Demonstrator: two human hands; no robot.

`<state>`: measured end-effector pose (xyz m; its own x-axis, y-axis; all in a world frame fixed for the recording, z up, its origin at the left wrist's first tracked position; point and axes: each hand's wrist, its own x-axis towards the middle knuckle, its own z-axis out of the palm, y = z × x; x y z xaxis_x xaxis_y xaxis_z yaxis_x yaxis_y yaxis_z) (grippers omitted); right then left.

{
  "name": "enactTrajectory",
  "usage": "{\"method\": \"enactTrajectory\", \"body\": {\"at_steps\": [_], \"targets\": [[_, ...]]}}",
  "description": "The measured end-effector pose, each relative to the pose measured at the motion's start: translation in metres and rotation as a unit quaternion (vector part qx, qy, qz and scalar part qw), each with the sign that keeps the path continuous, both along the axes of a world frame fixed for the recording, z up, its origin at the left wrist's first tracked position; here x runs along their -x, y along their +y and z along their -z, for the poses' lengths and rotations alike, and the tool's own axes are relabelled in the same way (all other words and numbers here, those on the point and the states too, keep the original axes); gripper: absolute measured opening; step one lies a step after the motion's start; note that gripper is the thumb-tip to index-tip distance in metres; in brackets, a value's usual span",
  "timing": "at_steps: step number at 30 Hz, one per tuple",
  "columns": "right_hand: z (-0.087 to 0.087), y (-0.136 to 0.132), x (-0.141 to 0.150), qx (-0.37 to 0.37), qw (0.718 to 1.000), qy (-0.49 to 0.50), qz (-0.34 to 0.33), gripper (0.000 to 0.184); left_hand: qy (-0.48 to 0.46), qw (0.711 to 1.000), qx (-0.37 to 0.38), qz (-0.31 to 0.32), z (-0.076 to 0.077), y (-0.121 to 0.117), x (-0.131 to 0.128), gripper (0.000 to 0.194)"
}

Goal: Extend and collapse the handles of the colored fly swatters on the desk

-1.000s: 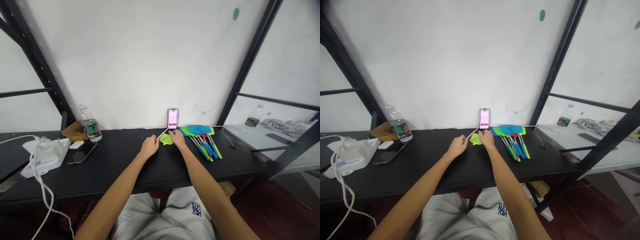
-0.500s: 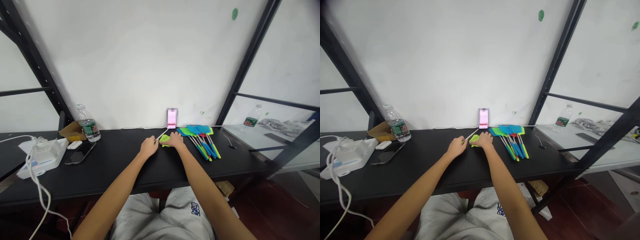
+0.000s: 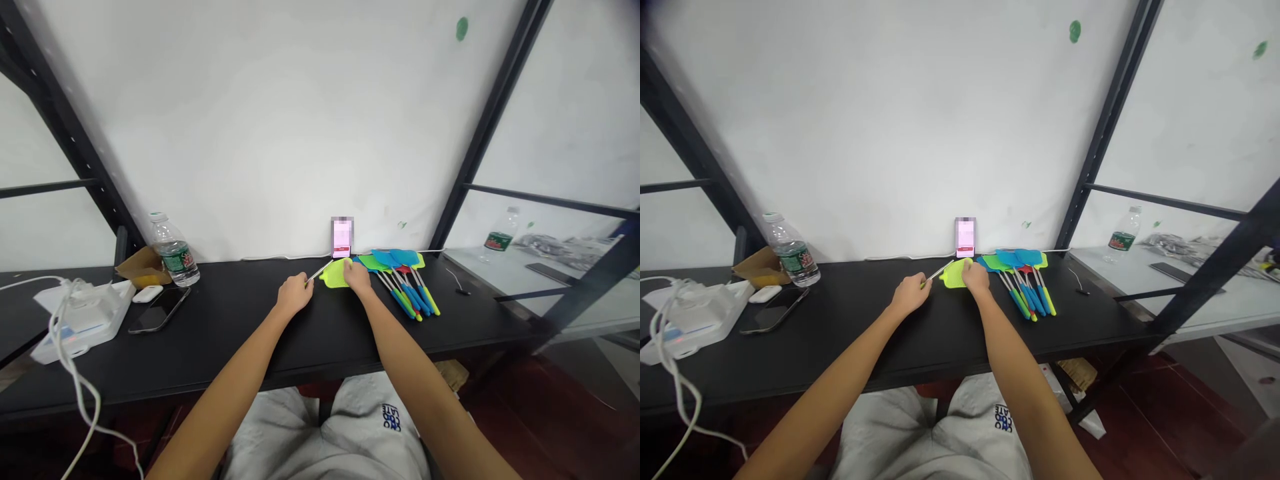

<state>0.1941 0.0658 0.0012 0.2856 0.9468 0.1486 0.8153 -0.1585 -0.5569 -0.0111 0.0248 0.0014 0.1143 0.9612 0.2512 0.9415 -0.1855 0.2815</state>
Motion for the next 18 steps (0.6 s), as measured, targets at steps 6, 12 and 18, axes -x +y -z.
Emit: {"method": "enactTrajectory", "body": {"at_steps": [6, 12, 18], "targets": [[-0.003, 0.003, -0.016, -0.067, 0.990, 0.082, 0.097, 0.063, 0.018, 1.000, 0.002, -0.004, -0.002, 0.004, 0.009, 0.045], [0.000, 0.005, -0.020, -0.090, 0.978, 0.130, 0.135, 0.061, 0.001, 1.000, 0.018, -0.015, -0.002, 0.005, 0.011, 0.053], [0.000, 0.006, -0.022, -0.089, 0.978, 0.135, 0.132, 0.060, -0.007, 1.000, 0.020, -0.019, -0.001, 0.006, 0.010, 0.058]]}}
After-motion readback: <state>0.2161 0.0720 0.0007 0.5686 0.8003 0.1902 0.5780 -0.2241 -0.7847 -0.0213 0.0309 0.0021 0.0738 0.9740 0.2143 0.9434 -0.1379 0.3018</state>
